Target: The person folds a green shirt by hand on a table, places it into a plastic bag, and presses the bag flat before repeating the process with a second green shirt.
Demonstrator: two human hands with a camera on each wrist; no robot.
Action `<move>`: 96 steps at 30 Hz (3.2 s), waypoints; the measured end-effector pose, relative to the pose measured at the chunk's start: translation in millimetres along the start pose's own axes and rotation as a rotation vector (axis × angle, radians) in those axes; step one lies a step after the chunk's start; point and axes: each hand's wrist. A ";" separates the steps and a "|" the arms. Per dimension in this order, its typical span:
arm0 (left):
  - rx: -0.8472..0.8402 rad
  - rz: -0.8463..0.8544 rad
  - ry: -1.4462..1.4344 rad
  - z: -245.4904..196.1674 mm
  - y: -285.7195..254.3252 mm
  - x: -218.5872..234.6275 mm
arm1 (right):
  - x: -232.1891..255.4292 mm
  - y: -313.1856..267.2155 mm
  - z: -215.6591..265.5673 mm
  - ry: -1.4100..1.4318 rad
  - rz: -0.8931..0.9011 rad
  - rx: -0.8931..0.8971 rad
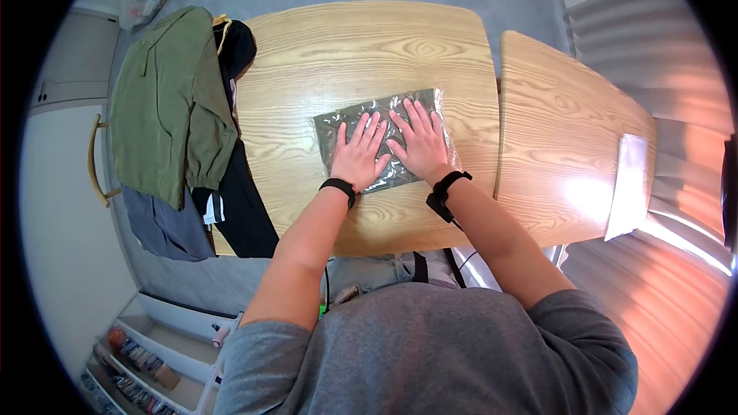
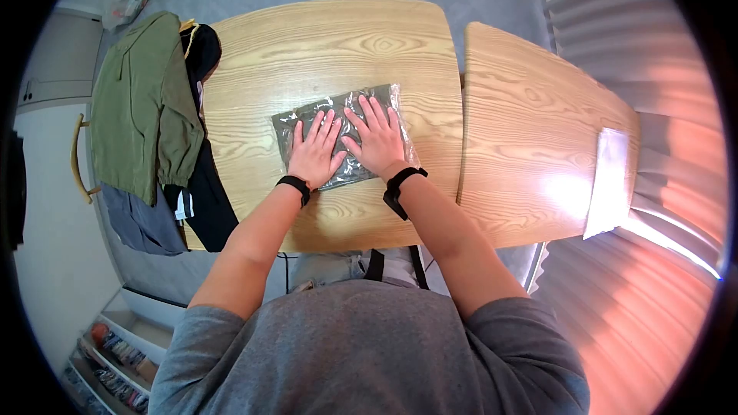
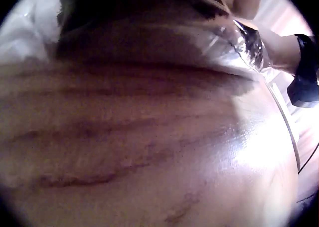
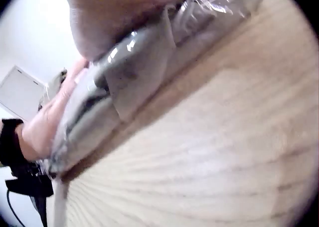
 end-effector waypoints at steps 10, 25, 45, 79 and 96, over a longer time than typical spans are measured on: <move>0.014 0.014 -0.411 19.2 -1.8 17.0 | 7.6 -17.6 33.1 -0.135 -0.058 0.147; 0.038 -0.074 -0.050 0.2 -13.5 15.0 | 15.7 -7.0 14.8 -0.010 -0.032 0.244; -0.053 0.069 -0.004 26.3 -6.1 6.2 | 7.9 9.9 -11.6 0.067 0.055 0.288; -0.005 -0.003 -0.036 24.2 -13.4 7.3 | 3.0 7.5 -6.3 0.017 0.031 0.217; 0.010 -0.027 0.030 22.2 -11.8 3.5 | 5.5 7.7 -8.8 0.023 0.018 0.220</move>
Point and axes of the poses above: each hand's wrist, its own y-axis towards the middle knuckle, its own x-axis out of the back of the hand, z = x × y
